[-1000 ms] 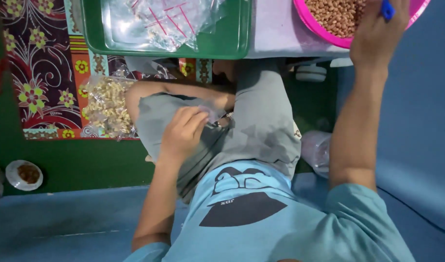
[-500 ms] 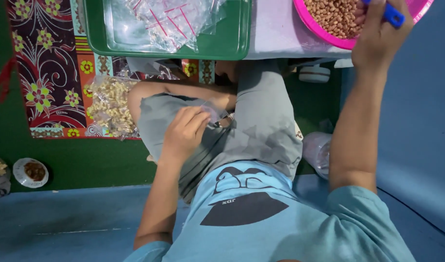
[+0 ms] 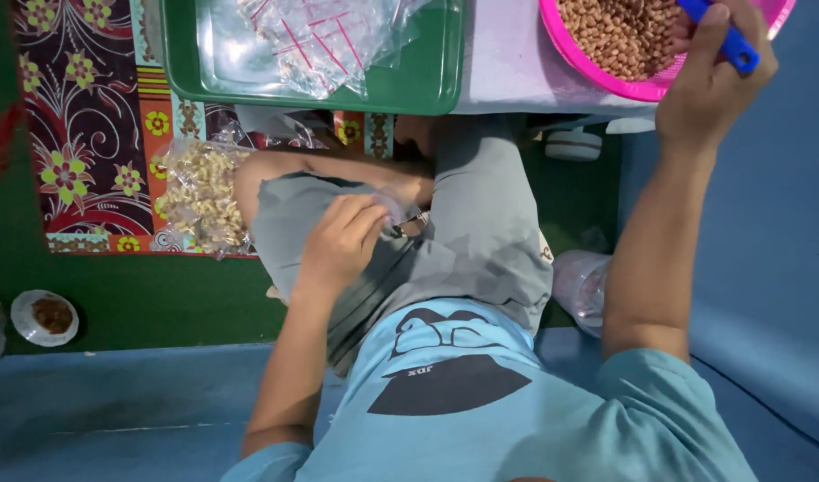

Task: Scooping peanuts from a large basket into small plastic zip-lock bags and sealing them.

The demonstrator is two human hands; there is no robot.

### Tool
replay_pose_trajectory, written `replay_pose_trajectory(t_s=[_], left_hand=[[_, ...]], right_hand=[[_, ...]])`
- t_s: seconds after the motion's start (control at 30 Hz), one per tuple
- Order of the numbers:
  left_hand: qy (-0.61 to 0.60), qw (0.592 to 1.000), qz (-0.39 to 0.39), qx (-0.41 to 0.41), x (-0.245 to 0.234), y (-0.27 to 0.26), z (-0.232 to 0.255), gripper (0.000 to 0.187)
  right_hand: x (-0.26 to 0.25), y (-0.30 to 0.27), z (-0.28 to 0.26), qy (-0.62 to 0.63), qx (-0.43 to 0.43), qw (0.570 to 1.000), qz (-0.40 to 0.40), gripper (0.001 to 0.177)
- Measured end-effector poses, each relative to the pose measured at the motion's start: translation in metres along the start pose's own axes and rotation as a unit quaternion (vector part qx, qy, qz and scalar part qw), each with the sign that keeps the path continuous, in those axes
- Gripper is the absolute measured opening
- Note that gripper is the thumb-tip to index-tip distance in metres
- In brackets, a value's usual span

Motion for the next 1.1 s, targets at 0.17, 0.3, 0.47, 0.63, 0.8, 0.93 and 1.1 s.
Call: replay_pose_trajectory(t_s=[0.17,0.3,0.47,0.63,0.8,0.93,1.1], left_hand=[[-0.023,1.000,0.009,0.000,-0.001,-0.001,-0.004,0.020],[-0.042,0.999,0.026,-0.017,-0.005,0.003,-0.004,0.019],[-0.066,0.994,0.079,-0.040,-0.023,0.026,-0.006,0.017],[-0.019,0.980,0.197,-0.002,-0.042,0.067,-0.005,0.017],[-0.013,0.982,0.183,-0.044,-0.007,0.083,-0.025,0.024],[-0.039,0.983,0.108,-0.147,0.020,0.092,-0.038,0.041],[-0.035,0.986,0.114,-0.117,0.022,0.099,-0.042,0.045]], right_hand=[[-0.002,-0.003,0.006,-0.017,-0.005,1.000,0.001,0.028],[-0.004,-0.006,0.013,-0.007,0.006,1.000,0.009,0.035],[-0.008,-0.017,0.021,0.074,0.062,0.994,0.047,0.035],[0.014,-0.012,-0.027,0.201,0.146,0.963,0.103,0.035],[0.059,-0.023,-0.053,0.264,0.162,0.946,0.101,0.033],[0.098,-0.039,-0.069,0.304,0.183,0.934,0.044,0.032],[0.128,-0.038,-0.100,0.141,0.046,0.986,-0.082,0.024]])
Point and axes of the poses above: each hand's wrist, its own y-axis towards the middle knuckle, its own x-axis out of the palm, z = x × y, the point moved 1 cm from there along y, towards the middle knuckle, and after that the axes turned 12 degrees about y, right-handed, at the moved point
